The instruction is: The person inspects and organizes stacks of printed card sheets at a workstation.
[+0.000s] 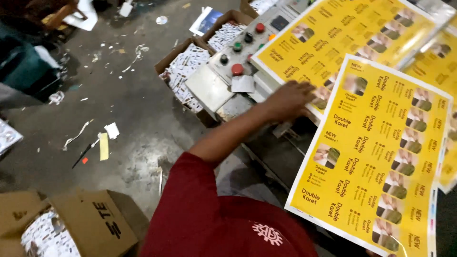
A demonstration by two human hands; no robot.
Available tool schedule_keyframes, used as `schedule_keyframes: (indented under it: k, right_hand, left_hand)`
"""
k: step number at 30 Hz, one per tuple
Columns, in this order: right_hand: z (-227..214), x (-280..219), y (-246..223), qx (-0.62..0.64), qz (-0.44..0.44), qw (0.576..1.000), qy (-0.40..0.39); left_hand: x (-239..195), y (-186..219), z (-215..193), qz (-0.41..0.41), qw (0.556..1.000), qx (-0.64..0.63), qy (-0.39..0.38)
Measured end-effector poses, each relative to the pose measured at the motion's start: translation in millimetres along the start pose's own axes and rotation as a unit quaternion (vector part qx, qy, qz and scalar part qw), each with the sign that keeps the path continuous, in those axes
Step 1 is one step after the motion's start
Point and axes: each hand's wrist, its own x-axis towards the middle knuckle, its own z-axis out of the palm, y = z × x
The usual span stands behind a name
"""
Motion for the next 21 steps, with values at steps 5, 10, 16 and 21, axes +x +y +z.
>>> schedule_keyframes:
  k: [5, 10, 16, 21]
  right_hand:
    - [0, -82, 32, 0.064, -0.039, 0.996, 0.053]
    - [226, -165, -5, 0.023, -0.112, 0.973, 0.2]
    - [252, -182, 10, -0.017, -0.06, 0.934, 0.35]
    - [280, -162, 17, -0.01, -0.036, 0.925, 0.379]
  left_hand:
    - [9, -34, -45, 0.021, 0.987, -0.01, -0.156]
    - [21, -44, -52, 0.012, 0.986, 0.028, -0.164]
    - [32, -33, -86, 0.013, 0.973, 0.036, -0.227]
    - [24, -21, -82, 0.059, 0.985, 0.052, -0.151]
